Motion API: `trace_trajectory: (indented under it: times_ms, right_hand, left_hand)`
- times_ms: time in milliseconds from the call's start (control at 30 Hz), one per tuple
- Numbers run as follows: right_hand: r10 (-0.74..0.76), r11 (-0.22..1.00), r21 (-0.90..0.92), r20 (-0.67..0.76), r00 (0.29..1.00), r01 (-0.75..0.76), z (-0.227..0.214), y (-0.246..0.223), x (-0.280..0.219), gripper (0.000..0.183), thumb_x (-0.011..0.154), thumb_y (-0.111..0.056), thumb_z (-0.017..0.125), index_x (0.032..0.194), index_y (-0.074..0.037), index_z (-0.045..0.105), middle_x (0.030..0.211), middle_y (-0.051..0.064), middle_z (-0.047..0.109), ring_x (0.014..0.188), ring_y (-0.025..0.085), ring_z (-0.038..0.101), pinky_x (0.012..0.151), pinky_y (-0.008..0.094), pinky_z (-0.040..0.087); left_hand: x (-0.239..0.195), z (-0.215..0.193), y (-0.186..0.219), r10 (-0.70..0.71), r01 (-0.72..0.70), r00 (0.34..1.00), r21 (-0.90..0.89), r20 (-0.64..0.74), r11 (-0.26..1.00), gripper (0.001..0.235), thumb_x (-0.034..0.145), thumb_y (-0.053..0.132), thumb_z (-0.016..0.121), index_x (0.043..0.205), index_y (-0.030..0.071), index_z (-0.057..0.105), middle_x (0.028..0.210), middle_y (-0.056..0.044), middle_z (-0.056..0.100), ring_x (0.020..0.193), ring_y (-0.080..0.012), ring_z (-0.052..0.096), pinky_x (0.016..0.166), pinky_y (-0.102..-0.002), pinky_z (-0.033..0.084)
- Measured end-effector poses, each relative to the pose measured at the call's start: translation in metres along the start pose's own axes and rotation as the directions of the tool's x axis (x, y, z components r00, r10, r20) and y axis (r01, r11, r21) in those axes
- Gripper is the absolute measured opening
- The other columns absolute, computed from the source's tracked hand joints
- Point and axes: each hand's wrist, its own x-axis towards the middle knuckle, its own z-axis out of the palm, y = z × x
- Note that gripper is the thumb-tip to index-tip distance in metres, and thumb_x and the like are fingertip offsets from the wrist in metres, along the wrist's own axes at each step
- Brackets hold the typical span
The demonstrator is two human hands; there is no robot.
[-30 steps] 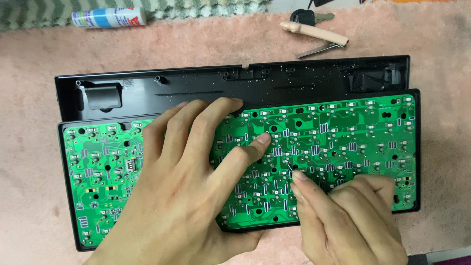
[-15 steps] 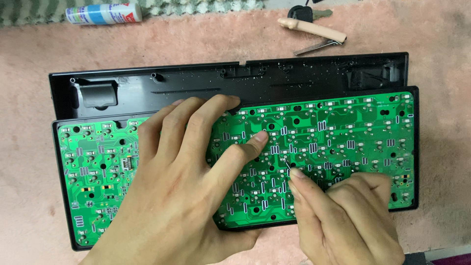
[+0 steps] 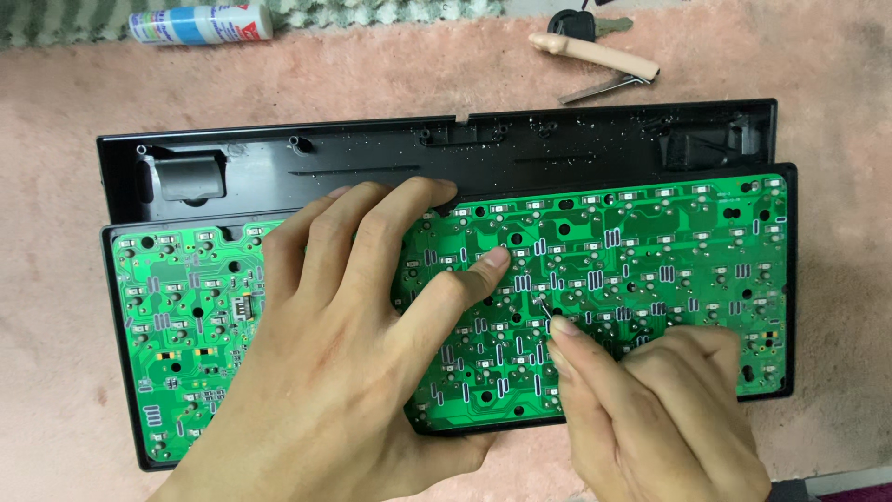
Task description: The person uses a small metal tool to scrape and clean specific contact points on the underside of a green keyboard circuit board. The board is held steady with the left hand while the right hand performs the scraping action across multiple areas.
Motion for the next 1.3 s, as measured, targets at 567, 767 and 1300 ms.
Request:
trace_trajectory:
  times_ms: [567, 767, 1300]
  right_hand:
    - [0.395, 0.917, 0.025, 0.079, 0.915, -0.398, -0.022, -0.031, 0.010, 0.014, 0.103, -0.003, 0.082, 0.115, 0.001, 0.086, 0.074, 0.008, 0.062, 0.066, 0.023, 0.050, 0.080, 0.043, 0.047]
    - [0.710, 0.703, -0.191, 0.249, 0.659, -0.685, -0.060, -0.003, 0.018, 0.026, 0.099, -0.028, 0.081, 0.121, -0.031, 0.095, 0.078, -0.004, 0.073, 0.067, 0.013, 0.067, 0.059, 0.031, 0.049]
    - [0.341, 0.914, 0.131, 0.272, 0.900, -0.385, -0.046, 0.038, 0.116, 0.011, 0.103, -0.010, 0.084, 0.111, -0.006, 0.091, 0.111, 0.005, 0.088, 0.103, 0.013, 0.081, 0.091, 0.025, 0.061]
  left_hand:
    - [-0.002, -0.003, 0.001, -0.006, 0.006, 1.000, -0.014, 0.017, 1.000, 0.080, 0.094, 0.081, 0.066, 0.142, 0.018, 0.065, 0.165, -0.030, 0.050, 0.145, -0.0538, 0.052, 0.116, -0.070, 0.040]
    - [-0.001, -0.010, 0.000, -0.002, 0.004, 1.000, -0.061, 0.025, 0.998, 0.091, 0.090, 0.086, 0.069, 0.150, 0.019, 0.063, 0.165, -0.030, 0.048, 0.147, -0.0538, 0.048, 0.115, -0.070, 0.038]
    - [-0.016, -0.008, -0.003, 0.052, -0.052, 0.996, 0.013, -0.071, 0.999, 0.049, 0.099, 0.052, 0.058, 0.135, 0.019, 0.065, 0.156, -0.024, 0.060, 0.137, -0.0474, 0.059, 0.109, -0.060, 0.046]
